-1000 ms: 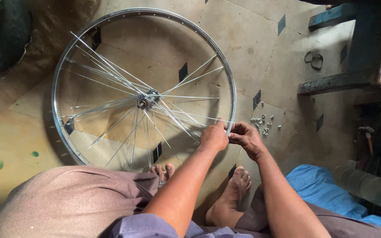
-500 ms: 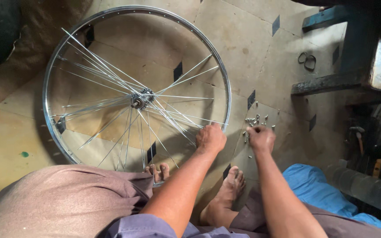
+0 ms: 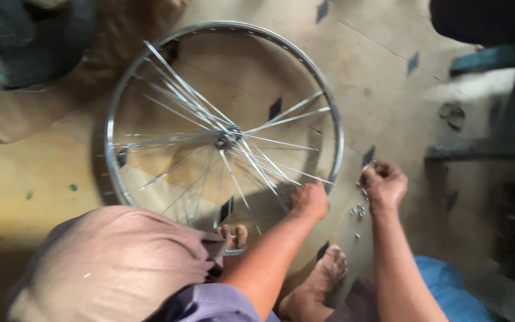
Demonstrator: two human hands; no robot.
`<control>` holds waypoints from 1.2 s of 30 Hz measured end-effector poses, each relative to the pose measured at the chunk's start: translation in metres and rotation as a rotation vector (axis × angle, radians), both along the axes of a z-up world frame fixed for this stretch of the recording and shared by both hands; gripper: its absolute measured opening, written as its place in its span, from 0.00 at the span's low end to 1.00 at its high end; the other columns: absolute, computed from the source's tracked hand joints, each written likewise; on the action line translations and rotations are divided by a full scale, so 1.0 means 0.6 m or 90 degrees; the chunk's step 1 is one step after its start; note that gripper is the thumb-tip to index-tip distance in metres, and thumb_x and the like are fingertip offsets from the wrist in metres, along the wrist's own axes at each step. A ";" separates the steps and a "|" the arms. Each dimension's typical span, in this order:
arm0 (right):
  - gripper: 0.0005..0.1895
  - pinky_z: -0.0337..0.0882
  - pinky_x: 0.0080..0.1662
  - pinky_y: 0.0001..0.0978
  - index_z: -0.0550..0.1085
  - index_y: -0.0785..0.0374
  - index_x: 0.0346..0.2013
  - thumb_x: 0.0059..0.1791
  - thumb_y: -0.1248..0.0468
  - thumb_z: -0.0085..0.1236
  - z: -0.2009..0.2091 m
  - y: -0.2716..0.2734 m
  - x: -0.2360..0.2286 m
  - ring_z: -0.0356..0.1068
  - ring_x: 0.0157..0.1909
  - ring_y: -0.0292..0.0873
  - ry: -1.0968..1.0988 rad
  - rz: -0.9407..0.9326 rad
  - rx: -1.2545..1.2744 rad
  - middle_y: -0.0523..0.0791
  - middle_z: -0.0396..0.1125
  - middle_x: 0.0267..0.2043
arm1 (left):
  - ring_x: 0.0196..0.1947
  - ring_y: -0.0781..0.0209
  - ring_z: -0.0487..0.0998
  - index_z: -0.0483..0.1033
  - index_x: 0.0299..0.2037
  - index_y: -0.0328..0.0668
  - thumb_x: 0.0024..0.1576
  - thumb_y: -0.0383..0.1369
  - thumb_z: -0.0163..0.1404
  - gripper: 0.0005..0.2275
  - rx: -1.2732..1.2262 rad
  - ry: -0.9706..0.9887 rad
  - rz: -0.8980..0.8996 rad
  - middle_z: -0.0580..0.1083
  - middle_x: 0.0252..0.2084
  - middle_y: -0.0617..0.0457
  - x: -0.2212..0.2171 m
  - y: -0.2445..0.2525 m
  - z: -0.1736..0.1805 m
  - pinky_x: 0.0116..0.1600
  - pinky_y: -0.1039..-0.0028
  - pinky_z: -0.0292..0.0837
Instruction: The person is assembling a bicycle wheel by inserting spokes into the rim and hub. They are sitting on the floor, using their hands to manipulate the spokes and secure them in place.
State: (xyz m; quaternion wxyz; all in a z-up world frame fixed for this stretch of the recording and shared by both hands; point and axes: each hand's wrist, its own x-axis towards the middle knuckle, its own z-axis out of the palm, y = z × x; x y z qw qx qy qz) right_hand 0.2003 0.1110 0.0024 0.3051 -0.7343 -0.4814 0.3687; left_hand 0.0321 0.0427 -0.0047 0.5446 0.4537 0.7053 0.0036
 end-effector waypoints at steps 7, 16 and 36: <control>0.09 0.74 0.43 0.37 0.82 0.63 0.41 0.48 0.64 0.64 0.107 0.026 -0.279 0.75 0.38 0.44 -0.093 0.478 0.117 0.51 0.76 0.38 | 0.55 0.38 0.78 0.72 0.55 0.36 0.58 0.32 0.49 0.16 0.070 -0.028 -0.025 0.77 0.53 0.36 0.021 -0.022 -0.045 0.58 0.54 0.74; 0.07 0.73 0.42 0.52 0.77 0.58 0.42 0.51 0.65 0.53 0.105 -0.032 -0.488 0.72 0.45 0.59 -0.144 0.792 0.255 0.52 0.70 0.44 | 0.56 0.40 0.78 0.74 0.55 0.36 0.57 0.31 0.50 0.16 0.031 -0.048 -0.139 0.77 0.54 0.37 0.035 -0.039 -0.073 0.59 0.56 0.74; 0.06 0.71 0.43 0.50 0.77 0.59 0.39 0.48 0.65 0.57 0.074 0.048 -0.407 0.71 0.44 0.58 -0.054 0.487 0.233 0.50 0.70 0.41 | 0.58 0.43 0.78 0.79 0.53 0.36 0.55 0.29 0.52 0.16 -0.101 0.077 -0.456 0.76 0.56 0.38 -0.097 -0.091 -0.008 0.61 0.61 0.73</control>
